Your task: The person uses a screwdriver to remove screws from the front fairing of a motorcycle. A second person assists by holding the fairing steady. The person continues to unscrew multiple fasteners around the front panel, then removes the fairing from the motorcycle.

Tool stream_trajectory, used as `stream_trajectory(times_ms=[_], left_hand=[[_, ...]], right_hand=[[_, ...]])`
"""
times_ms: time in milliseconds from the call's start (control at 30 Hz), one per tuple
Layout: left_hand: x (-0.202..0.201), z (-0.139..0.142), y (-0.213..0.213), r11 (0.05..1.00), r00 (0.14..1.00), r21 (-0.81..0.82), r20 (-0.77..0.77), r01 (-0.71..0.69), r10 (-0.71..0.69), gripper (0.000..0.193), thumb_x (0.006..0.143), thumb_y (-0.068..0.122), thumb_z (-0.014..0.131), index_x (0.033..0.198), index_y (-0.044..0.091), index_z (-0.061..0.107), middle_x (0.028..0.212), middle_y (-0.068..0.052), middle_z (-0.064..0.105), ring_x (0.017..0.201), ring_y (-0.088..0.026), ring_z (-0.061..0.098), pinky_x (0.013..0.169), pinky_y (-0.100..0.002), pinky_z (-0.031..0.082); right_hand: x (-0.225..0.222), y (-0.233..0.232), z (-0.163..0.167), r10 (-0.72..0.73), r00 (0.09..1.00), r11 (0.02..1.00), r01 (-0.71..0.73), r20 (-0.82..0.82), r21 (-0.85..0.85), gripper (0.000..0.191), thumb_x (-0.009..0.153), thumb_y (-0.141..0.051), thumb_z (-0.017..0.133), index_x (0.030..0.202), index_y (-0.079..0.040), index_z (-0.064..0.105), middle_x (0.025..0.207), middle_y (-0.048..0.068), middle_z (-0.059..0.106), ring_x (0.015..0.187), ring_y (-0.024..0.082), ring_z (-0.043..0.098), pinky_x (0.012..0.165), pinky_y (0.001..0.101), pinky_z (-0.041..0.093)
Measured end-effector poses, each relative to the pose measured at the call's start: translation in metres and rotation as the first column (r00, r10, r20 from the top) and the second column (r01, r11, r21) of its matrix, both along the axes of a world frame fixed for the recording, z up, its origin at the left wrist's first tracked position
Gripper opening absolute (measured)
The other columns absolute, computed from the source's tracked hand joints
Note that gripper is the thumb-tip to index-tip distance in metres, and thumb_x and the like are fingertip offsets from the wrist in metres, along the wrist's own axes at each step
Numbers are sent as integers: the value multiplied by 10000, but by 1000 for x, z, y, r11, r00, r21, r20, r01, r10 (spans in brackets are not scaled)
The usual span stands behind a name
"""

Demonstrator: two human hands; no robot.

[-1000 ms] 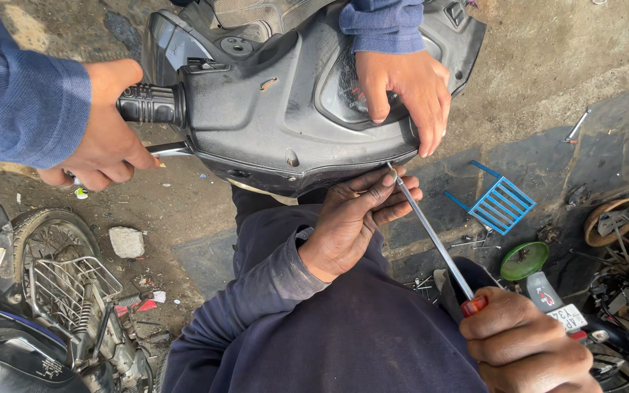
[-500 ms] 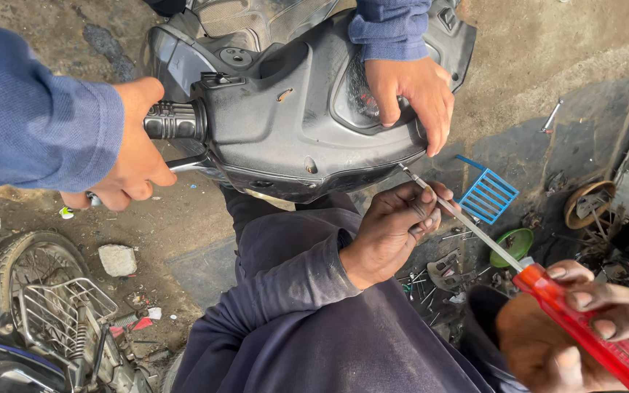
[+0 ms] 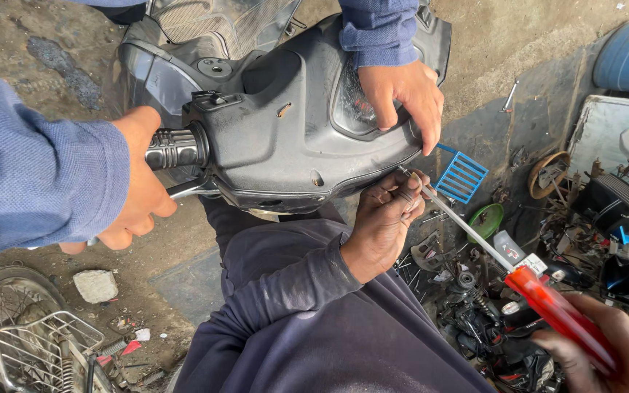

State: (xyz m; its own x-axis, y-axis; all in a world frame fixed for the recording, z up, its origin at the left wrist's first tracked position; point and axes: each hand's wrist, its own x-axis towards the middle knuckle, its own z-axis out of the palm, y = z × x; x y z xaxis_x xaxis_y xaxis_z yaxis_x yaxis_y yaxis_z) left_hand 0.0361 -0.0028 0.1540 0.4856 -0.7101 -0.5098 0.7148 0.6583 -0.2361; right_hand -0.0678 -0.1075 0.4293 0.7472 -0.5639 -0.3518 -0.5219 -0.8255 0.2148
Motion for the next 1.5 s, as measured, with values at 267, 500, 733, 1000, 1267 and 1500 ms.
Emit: stream_trajectory(times_ms=[267, 500, 733, 1000, 1267, 1500], left_hand=[[11, 12, 13, 990, 990, -110, 117, 90, -77, 153, 1078, 174, 625, 1129, 45, 689, 1122, -19, 658, 771, -37, 416, 697, -206, 364], [1, 27, 13, 982, 966, -134, 236, 137, -103, 189, 1126, 180, 596, 1114, 30, 710, 1089, -63, 693, 729, -51, 364, 663, -207, 335], [-4, 17, 9, 988, 981, -117, 178, 99, -77, 134, 1099, 142, 619, 1071, 49, 710, 1062, -13, 679, 768, -44, 377, 713, -202, 346], [0, 1, 6, 996, 990, -51, 128, 72, -64, 108, 1083, 127, 638, 1038, 51, 700, 1062, -22, 671, 812, -44, 466, 726, -223, 367], [10, 3, 13, 992, 992, -91, 97, 85, -76, 125, 1097, 147, 621, 1056, 44, 679, 1087, -27, 658, 805, -60, 490, 751, -240, 385], [20, 17, 23, 881, 939, -376, 295, 286, -179, 163, 1071, 143, 581, 1208, 71, 631, 1039, -14, 650, 791, -41, 475, 755, -229, 401]], right_hand=[[17, -31, 6, 193, 925, 979, -162, -326, 121, 601, 934, -350, 619, 1488, -118, 601, 690, 74, 639, 644, 174, 612, 673, 310, 473], [46, 8, 5, -30, 1000, 952, 31, -8, 304, 545, 967, -365, 629, 1443, -100, 620, 724, 86, 570, 675, 104, 528, 618, 292, 409], [66, 6, 8, 490, 842, 871, -462, -225, 168, 561, 926, -324, 635, 1448, -131, 557, 673, 46, 542, 598, 114, 511, 590, 306, 422], [56, 13, 13, -107, 980, 937, 157, -169, 313, 512, 1044, -328, 563, 1528, -165, 527, 787, 69, 538, 632, 121, 457, 613, 274, 398], [46, 12, 20, 695, 540, 621, -783, -476, 18, 487, 979, -144, 639, 1454, -251, 635, 625, 42, 406, 468, 121, 362, 487, 317, 349], [56, 10, 11, 112, 943, 990, -81, -312, 112, 502, 934, -139, 669, 1421, -263, 649, 557, 3, 402, 427, 111, 373, 467, 326, 353]])
